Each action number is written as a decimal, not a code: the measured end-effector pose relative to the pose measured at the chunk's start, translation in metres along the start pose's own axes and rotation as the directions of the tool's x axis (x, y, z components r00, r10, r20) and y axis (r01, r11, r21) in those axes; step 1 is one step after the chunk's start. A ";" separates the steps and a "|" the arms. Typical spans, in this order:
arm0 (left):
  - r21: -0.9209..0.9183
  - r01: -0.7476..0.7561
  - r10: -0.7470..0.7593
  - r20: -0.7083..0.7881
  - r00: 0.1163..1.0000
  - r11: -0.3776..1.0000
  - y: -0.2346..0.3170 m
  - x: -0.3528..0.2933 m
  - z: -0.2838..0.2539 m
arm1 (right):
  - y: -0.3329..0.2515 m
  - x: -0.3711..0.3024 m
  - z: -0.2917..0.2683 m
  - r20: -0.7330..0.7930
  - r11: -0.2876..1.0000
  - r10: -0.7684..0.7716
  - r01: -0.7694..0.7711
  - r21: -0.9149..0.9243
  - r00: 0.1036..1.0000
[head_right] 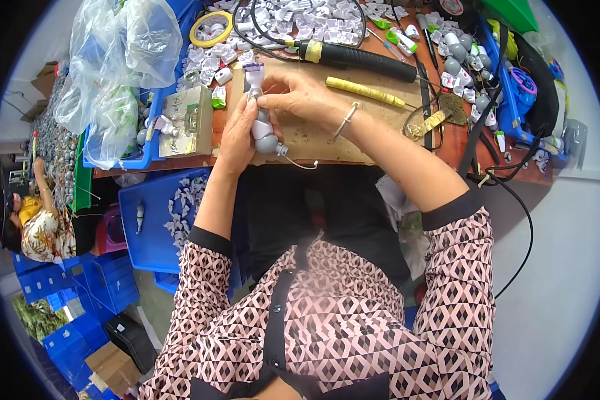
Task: Assembling the internal and external components of a handheld electronic toy, including wiring and fastening screws with an electric screwdriver.
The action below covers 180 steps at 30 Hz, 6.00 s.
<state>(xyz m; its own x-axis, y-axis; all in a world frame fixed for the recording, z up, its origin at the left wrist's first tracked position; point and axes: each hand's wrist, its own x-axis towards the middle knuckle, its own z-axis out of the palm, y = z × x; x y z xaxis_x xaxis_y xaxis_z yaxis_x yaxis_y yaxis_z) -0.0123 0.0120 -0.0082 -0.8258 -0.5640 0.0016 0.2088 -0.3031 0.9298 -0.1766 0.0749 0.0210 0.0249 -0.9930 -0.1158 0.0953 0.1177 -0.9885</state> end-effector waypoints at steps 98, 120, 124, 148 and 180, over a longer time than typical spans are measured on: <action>0.094 0.088 -0.083 -0.054 0.995 0.992 0.008 -0.004 -0.004 | -0.075 0.035 0.030 0.698 -0.677 -0.164 0.435 -0.594 0.698; -0.074 0.100 -0.111 -0.155 0.982 0.992 0.010 0.001 0.006 | -0.069 0.000 -0.138 -0.064 0.063 -0.632 -0.032 -0.998 0.772; -0.082 0.108 -0.120 -0.159 0.980 0.991 0.009 0.003 0.007 | -0.040 -0.001 -0.204 -0.309 0.126 -0.515 -0.287 -0.950 0.799; -0.219 -0.038 0.006 -0.147 0.989 0.975 -0.001 0.000 0.000 | -0.014 -0.027 -0.022 0.187 0.473 -0.138 0.231 -0.850 0.973; -0.100 -0.062 0.056 -0.062 0.996 0.993 0.003 -0.004 -0.001 | -0.030 0.018 0.011 -0.071 0.978 0.124 -0.134 -0.158 0.990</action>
<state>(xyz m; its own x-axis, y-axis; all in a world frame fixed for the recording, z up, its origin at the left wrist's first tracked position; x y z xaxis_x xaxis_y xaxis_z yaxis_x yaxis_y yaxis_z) -0.0080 0.0124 -0.0058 -0.7786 -0.6268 0.0306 0.3107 -0.3427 0.8866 -0.1677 0.0533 0.0492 -0.0343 -0.9692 -0.2440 -0.0673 0.2459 -0.9670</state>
